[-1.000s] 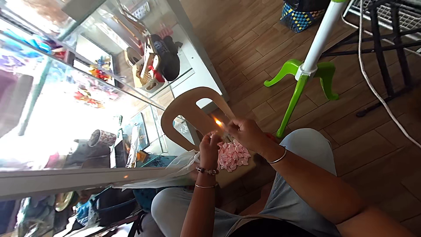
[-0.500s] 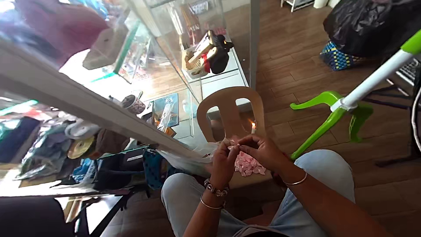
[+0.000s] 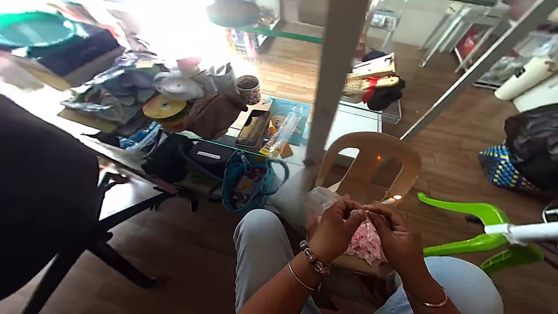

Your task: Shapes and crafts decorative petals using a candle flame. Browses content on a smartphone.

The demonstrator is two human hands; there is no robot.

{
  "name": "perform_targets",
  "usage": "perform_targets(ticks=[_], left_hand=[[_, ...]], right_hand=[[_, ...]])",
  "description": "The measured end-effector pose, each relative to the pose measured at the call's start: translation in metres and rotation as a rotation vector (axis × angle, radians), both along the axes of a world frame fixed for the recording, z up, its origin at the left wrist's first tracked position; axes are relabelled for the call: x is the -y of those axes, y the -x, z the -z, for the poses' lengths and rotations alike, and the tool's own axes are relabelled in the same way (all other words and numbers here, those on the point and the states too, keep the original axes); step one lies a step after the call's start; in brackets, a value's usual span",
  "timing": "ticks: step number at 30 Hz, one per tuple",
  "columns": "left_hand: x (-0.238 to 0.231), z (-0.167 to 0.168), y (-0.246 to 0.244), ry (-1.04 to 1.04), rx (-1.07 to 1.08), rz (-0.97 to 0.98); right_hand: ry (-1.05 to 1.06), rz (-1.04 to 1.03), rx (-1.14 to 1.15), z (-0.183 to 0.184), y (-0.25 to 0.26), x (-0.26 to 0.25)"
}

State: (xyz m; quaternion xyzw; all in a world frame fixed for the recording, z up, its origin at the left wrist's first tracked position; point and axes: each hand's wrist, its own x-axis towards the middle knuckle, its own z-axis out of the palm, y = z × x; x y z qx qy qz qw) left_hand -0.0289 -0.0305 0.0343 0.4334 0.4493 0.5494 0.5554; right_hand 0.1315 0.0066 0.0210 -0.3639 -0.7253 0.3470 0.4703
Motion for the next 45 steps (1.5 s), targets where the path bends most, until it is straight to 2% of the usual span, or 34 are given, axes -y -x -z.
perform_targets(ticks=[6, 9, 14, 18, 20, 25, 35, 45], left_hand=[[0.01, -0.007, 0.016, -0.048, 0.033, 0.031], [0.013, -0.007, 0.02, -0.044, 0.062, 0.042], [0.014, -0.012, 0.025, 0.093, 0.195, 0.07], [0.014, -0.012, 0.023, 0.148, 0.212, 0.098], [0.013, -0.01, 0.019, 0.154, 0.211, 0.1], [0.008, -0.002, 0.008, 0.102, 0.159, 0.056], [0.001, 0.02, -0.011, -0.026, -0.138, 0.043], [0.0, 0.024, -0.016, -0.051, -0.144, 0.05]], right_hand=[[-0.091, -0.059, -0.115, 0.0, 0.014, 0.004], [-0.118, -0.068, -0.1, -0.004, 0.019, 0.007], [-0.03, 0.009, -0.135, -0.013, 0.014, 0.008], [0.032, 0.111, -0.203, -0.011, 0.008, 0.005], [0.057, 0.083, -0.223, -0.008, 0.003, 0.006], [0.001, -0.036, -0.112, -0.001, -0.009, 0.009], [-0.04, -0.01, 0.017, 0.008, -0.021, 0.014], [-0.045, 0.029, 0.029, 0.008, -0.02, 0.014]])
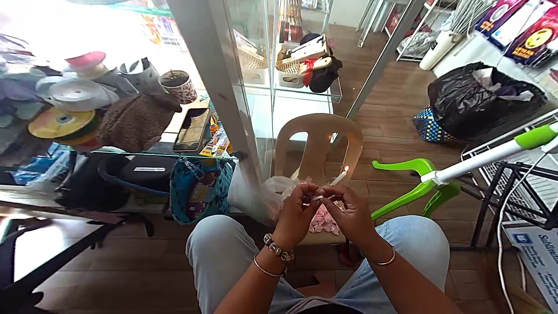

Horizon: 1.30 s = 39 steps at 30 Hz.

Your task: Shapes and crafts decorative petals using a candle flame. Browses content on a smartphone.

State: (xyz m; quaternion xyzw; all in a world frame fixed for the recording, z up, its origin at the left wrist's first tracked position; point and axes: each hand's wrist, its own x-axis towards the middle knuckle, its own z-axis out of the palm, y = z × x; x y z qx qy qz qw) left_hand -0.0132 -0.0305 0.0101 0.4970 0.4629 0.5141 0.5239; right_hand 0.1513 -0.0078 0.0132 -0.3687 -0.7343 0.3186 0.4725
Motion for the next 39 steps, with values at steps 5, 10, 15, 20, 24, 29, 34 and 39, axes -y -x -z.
perform_targets(ticks=[5, 10, 15, 20, 24, 29, 34, 39], left_hand=[[-0.001, -0.001, 0.001, 0.044, -0.032, 0.003], [0.02, -0.044, 0.032, 0.141, -0.464, 0.213], [0.056, -0.09, 0.125, -0.271, -0.438, 0.242], [-0.009, -0.105, 0.201, 0.088, -0.678, -0.538], [-0.091, -0.063, 0.245, 0.33, -0.78, -0.717], [-0.13, -0.033, 0.253, 0.474, -0.999, -0.667], [-0.136, -0.033, 0.263, 0.506, -1.034, -0.665], [-0.137, -0.038, 0.255, 0.581, -1.061, -0.721]], right_hand=[[0.102, 0.025, -0.104, -0.003, 0.0, -0.004], [0.362, 0.077, -0.177, 0.005, -0.008, -0.019], [0.633, 0.183, 0.167, 0.063, -0.018, -0.045], [0.753, 0.176, 0.532, 0.103, -0.016, -0.045], [0.716, 0.149, 0.702, 0.094, -0.004, -0.045], [0.626, 0.14, 0.786, 0.09, 0.005, -0.045], [0.543, 0.138, 0.726, 0.083, 0.006, -0.045], [0.48, 0.135, 0.683, 0.079, 0.008, -0.043]])
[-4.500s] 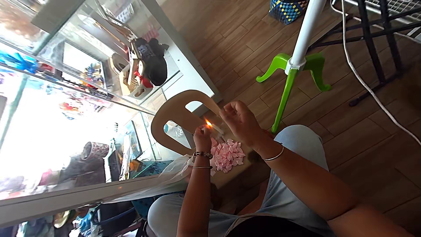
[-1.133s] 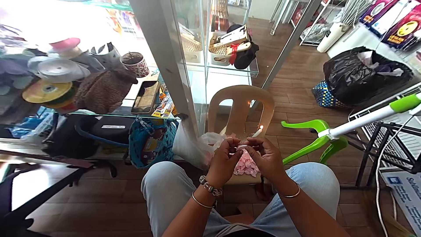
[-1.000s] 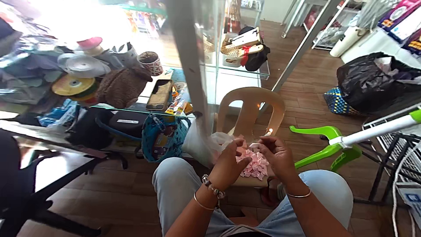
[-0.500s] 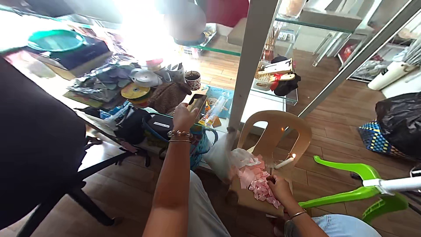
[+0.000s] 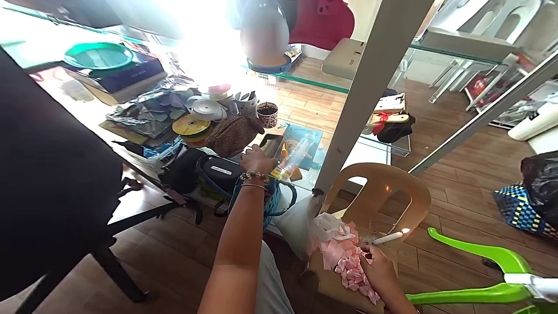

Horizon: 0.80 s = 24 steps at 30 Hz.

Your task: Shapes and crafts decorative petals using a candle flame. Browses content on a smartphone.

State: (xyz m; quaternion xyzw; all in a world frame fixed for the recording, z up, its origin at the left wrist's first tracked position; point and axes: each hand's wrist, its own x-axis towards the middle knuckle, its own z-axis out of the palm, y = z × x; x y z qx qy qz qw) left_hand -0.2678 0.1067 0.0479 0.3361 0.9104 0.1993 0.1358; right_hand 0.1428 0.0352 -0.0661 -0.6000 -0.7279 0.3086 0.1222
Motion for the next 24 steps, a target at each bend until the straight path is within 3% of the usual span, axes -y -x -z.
perform_targets(ticks=[7, 14, 19, 24], left_hand=[[0.018, -0.009, -0.009, -0.191, -0.065, -0.119], [0.109, -0.021, -0.059, -0.677, -0.21, -0.177], [0.161, 0.0, -0.11, -0.996, -0.256, -0.211], [0.172, 0.007, -0.131, -1.235, -0.254, -0.014]], right_hand=[[-0.028, -0.016, -0.016, -0.006, 0.006, -0.001], [-0.156, -0.128, -0.278, -0.031, 0.021, 0.033], [-0.311, -0.385, -0.611, -0.098, 0.068, 0.067], [-0.368, -0.439, -0.884, -0.187, 0.131, 0.059]])
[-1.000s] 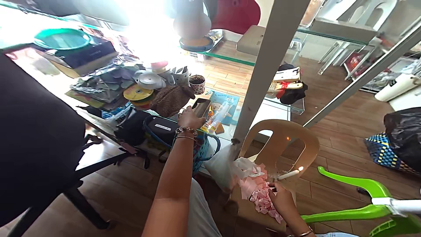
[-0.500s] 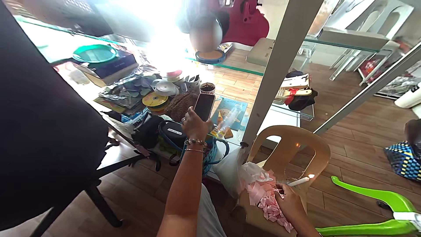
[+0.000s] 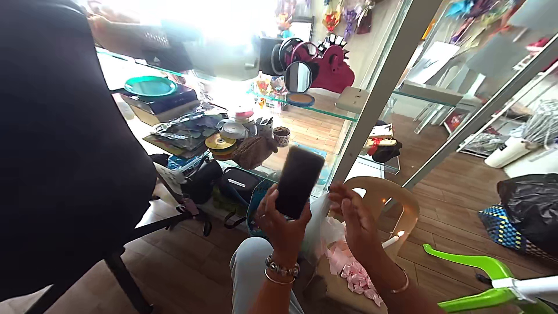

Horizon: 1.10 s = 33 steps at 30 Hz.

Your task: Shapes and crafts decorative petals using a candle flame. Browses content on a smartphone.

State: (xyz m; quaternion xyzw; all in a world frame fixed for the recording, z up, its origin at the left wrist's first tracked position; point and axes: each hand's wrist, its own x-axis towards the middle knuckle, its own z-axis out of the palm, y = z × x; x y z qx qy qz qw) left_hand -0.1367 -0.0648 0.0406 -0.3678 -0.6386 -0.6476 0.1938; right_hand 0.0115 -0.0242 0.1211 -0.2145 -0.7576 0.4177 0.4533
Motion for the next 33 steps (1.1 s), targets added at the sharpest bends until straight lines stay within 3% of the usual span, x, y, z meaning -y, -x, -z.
perform_targets(ticks=[4, 10, 13, 17, 22, 26, 33], left_hand=[[0.002, 0.0, -0.015, -0.126, -0.05, 0.135], [0.012, -0.004, -0.015, -0.097, 0.075, 0.3], [0.023, -0.009, 0.011, -0.147, 0.317, 0.736], [0.038, -0.009, 0.049, -0.137, 1.01, 1.482], [0.039, 0.003, 0.05, -0.135, 1.149, 1.969], [0.03, 0.006, 0.037, -0.183, 1.106, 2.061], [0.021, 0.006, 0.019, -0.194, 0.951, 1.85]], right_hand=[[0.174, 0.025, -0.249, -0.031, 0.038, -0.012], [0.355, 0.024, -0.352, -0.039, 0.052, -0.015], [0.385, 0.007, -0.316, -0.04, 0.052, -0.015], [0.579, -0.059, -0.33, -0.043, 0.06, -0.008], [0.636, -0.133, -0.295, -0.042, 0.068, -0.005], [0.613, -0.161, -0.233, -0.047, 0.062, -0.009], [0.42, 0.021, -0.066, -0.052, 0.061, -0.009]])
